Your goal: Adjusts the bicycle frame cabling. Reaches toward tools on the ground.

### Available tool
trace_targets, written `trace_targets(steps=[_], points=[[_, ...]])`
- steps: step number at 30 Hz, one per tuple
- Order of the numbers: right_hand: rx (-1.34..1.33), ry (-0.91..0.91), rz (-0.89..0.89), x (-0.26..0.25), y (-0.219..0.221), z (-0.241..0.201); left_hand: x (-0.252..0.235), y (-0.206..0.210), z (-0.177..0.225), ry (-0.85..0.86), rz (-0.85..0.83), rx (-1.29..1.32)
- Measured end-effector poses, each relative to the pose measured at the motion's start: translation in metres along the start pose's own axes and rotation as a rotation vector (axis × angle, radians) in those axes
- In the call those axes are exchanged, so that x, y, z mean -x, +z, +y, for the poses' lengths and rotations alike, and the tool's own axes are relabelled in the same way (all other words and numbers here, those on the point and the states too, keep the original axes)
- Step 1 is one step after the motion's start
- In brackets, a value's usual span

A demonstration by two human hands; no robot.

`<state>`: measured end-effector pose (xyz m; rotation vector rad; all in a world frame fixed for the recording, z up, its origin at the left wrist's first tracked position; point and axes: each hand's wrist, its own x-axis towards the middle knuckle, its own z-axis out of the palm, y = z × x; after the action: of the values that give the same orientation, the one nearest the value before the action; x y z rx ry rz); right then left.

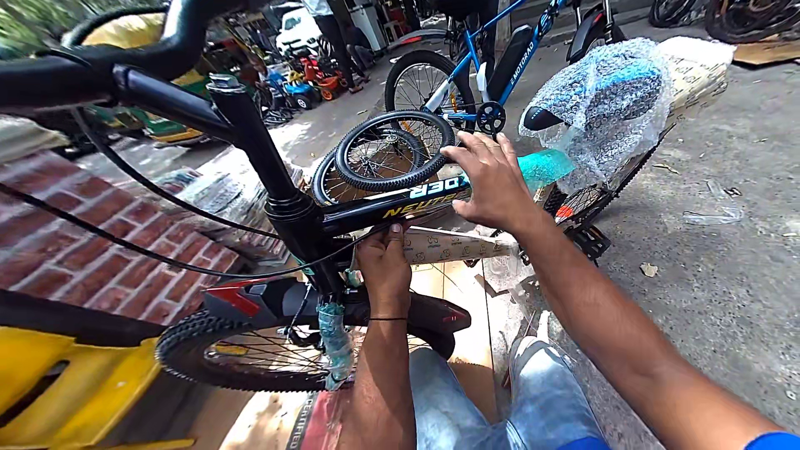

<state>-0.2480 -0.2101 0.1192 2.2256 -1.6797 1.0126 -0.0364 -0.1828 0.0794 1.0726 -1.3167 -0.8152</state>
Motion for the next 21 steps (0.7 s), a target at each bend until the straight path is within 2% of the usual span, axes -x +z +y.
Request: trace_targets(steps=[2, 4, 10, 12, 16, 19, 21], points=[[0.029, -0.079, -0.198, -0.015, 0.013, 0.035, -0.001, -0.002, 0.001, -0.041, -0.011, -0.020], [-0.071, -0.125, -0.219, -0.016, 0.026, 0.057, -0.001, -0.007, 0.002, -0.076, -0.043, 0.009], [-0.140, -0.050, -0.194, -0.014, 0.026, 0.058, -0.002, -0.007, 0.006, -0.082, -0.018, -0.057], [-0.164, -0.050, -0.191, -0.016, 0.023, 0.058, 0.007, -0.012, 0.011, -0.072, -0.062, -0.144], [-0.194, 0.000, -0.236, -0.013, 0.018, 0.049, 0.074, -0.039, 0.041, -0.265, -0.162, -0.387], [-0.198, 0.015, -0.300, -0.017, 0.012, 0.049, 0.152, -0.077, 0.080, -0.453, -0.391, -0.548], [-0.228, 0.045, -0.468, -0.026, 0.000, 0.048, 0.200, -0.103, 0.125, -0.732, -0.529, -0.611]])
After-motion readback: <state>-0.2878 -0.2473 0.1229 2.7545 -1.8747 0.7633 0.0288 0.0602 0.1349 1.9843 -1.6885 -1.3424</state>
